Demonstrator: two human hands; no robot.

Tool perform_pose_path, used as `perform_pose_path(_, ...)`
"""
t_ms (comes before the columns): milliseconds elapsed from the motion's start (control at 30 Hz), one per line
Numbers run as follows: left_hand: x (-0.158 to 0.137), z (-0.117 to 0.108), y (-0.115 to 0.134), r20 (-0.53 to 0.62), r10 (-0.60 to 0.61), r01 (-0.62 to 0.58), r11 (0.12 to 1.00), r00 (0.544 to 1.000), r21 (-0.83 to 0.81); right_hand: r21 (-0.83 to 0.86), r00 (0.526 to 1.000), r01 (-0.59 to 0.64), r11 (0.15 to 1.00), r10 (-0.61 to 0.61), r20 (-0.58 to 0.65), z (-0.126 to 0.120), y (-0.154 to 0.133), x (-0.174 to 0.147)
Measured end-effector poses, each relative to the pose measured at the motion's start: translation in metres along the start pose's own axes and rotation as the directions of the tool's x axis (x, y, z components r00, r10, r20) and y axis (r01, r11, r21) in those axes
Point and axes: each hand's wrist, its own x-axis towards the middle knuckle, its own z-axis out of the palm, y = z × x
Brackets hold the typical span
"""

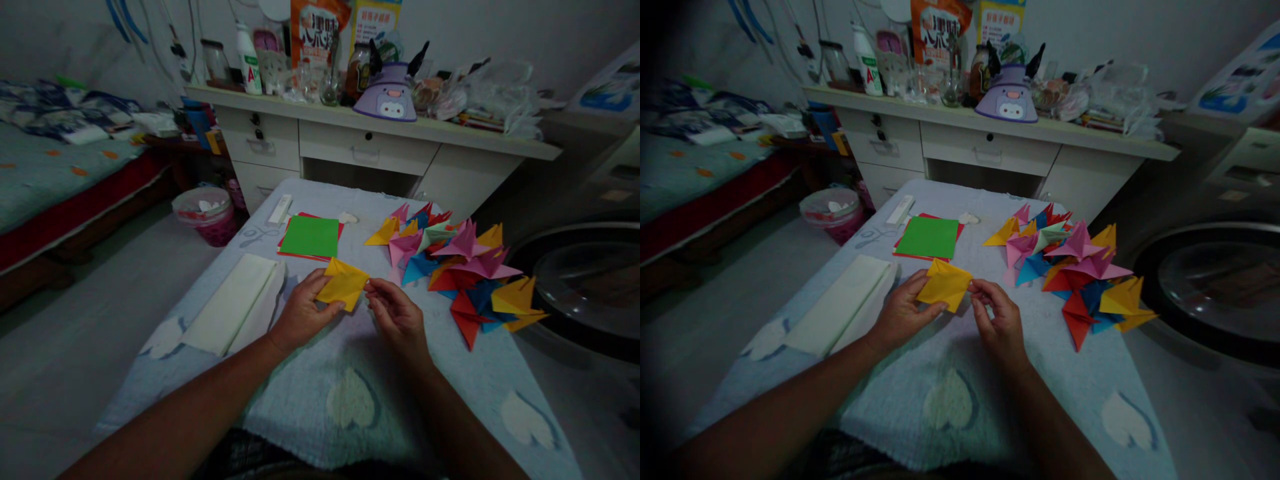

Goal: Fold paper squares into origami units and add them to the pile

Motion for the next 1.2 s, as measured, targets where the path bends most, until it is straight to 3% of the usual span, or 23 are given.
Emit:
perform_pose_path(233,-0.004,0.001,-0.003,-0.028,0.071,-0.07,0.997,0.997,0.028,0.099,1.0,0.007,0.995,-0.009,0.024,0.0,-0.003,-0.001)
perform_pose_path(500,-0.004,0.0,-0.005,-0.042,0.16,-0.16,0.987,0.986,0.003,-0.032,0.983,0.171,0.985,-0.169,0.073,-0.001,-0.015,0.001)
perform_pose_path(767,-0.004,0.0,-0.001,-0.035,0.147,-0.146,0.989,0.989,0.019,-0.108,0.969,0.236,0.966,-0.227,0.094,0.001,-0.017,0.0)
perform_pose_path(1200,-0.003,-0.001,-0.002,0.032,0.068,-0.067,0.997,0.997,-0.047,-0.098,0.964,0.251,0.963,-0.24,0.112,0.0,-0.016,-0.002)
